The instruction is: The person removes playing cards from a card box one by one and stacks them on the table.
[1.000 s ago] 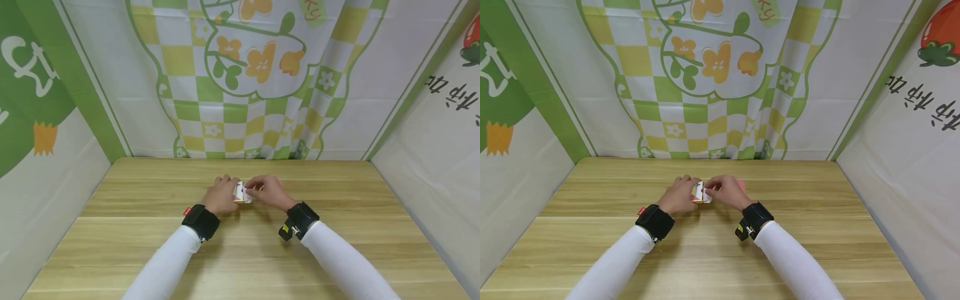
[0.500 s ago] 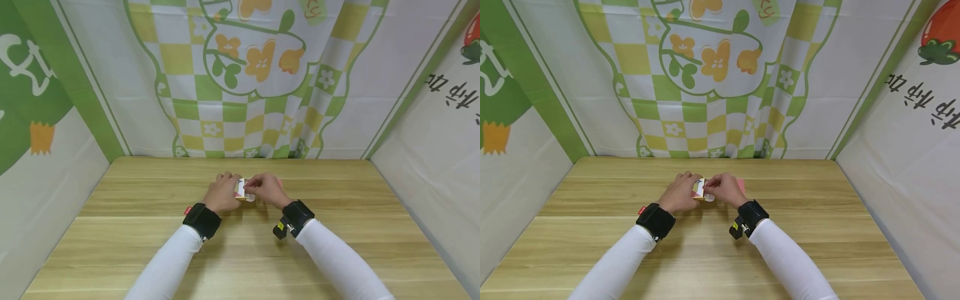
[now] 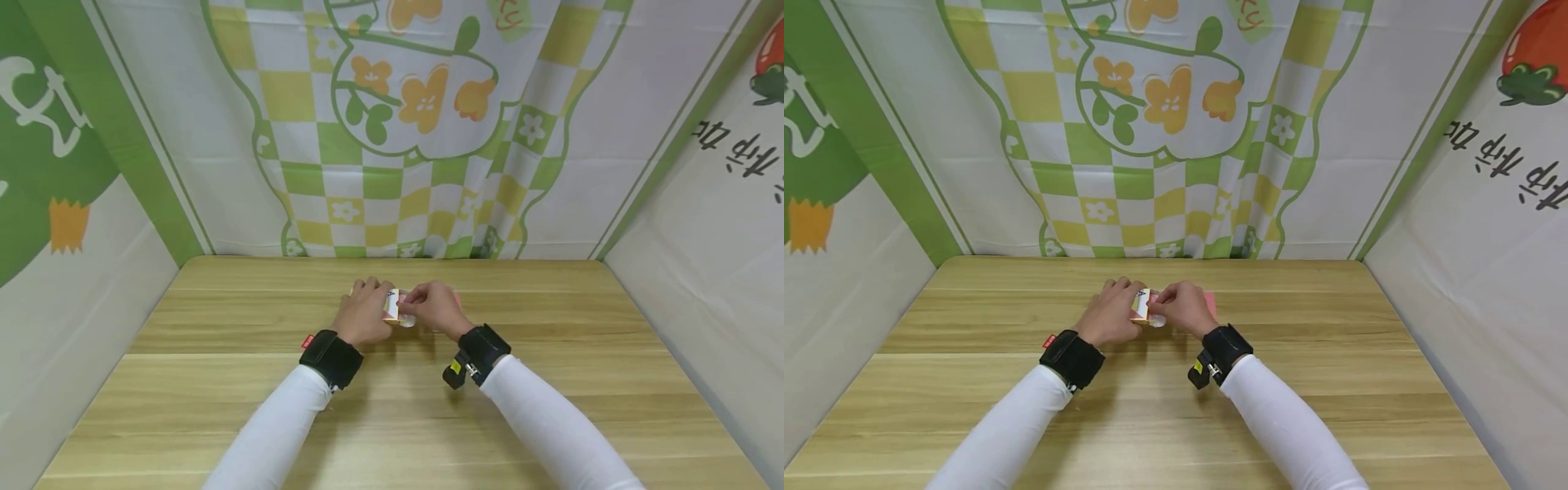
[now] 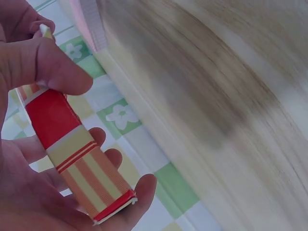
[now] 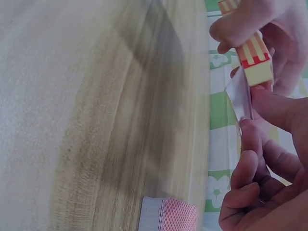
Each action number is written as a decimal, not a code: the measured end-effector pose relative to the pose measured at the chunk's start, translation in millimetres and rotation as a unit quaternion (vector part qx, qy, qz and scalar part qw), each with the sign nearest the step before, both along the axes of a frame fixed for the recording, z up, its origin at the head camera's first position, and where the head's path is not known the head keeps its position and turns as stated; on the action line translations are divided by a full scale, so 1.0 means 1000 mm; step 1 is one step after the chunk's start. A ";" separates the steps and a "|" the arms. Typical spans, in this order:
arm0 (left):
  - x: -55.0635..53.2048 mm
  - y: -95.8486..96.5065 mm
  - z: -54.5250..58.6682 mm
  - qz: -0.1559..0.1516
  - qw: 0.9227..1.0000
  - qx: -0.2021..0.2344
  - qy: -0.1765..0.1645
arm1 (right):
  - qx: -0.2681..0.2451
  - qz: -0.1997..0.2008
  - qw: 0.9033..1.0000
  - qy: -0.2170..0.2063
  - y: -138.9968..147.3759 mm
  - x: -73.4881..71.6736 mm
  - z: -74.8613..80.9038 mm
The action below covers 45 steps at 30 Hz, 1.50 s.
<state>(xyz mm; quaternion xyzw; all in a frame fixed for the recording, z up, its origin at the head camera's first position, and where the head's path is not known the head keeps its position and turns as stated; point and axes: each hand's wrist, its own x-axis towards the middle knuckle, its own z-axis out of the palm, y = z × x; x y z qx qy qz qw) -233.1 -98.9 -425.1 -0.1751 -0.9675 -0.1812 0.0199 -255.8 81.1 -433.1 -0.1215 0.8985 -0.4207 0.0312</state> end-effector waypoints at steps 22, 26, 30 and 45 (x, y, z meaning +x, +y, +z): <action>-0.002 -0.003 -0.004 0.023 0.999 -0.020 0.010 | 0.079 0.085 0.992 0.046 0.023 0.000 0.017; -0.003 -0.003 -0.004 0.025 0.999 -0.021 0.005 | 0.161 0.175 0.961 0.137 0.019 -0.002 0.020; -0.003 -0.004 -0.004 0.025 0.999 -0.024 0.004 | 0.195 0.217 0.943 0.161 0.015 -0.002 0.021; -0.002 -0.005 -0.005 0.020 1.000 -0.019 0.001 | 0.211 0.213 0.944 0.138 0.011 -0.002 0.019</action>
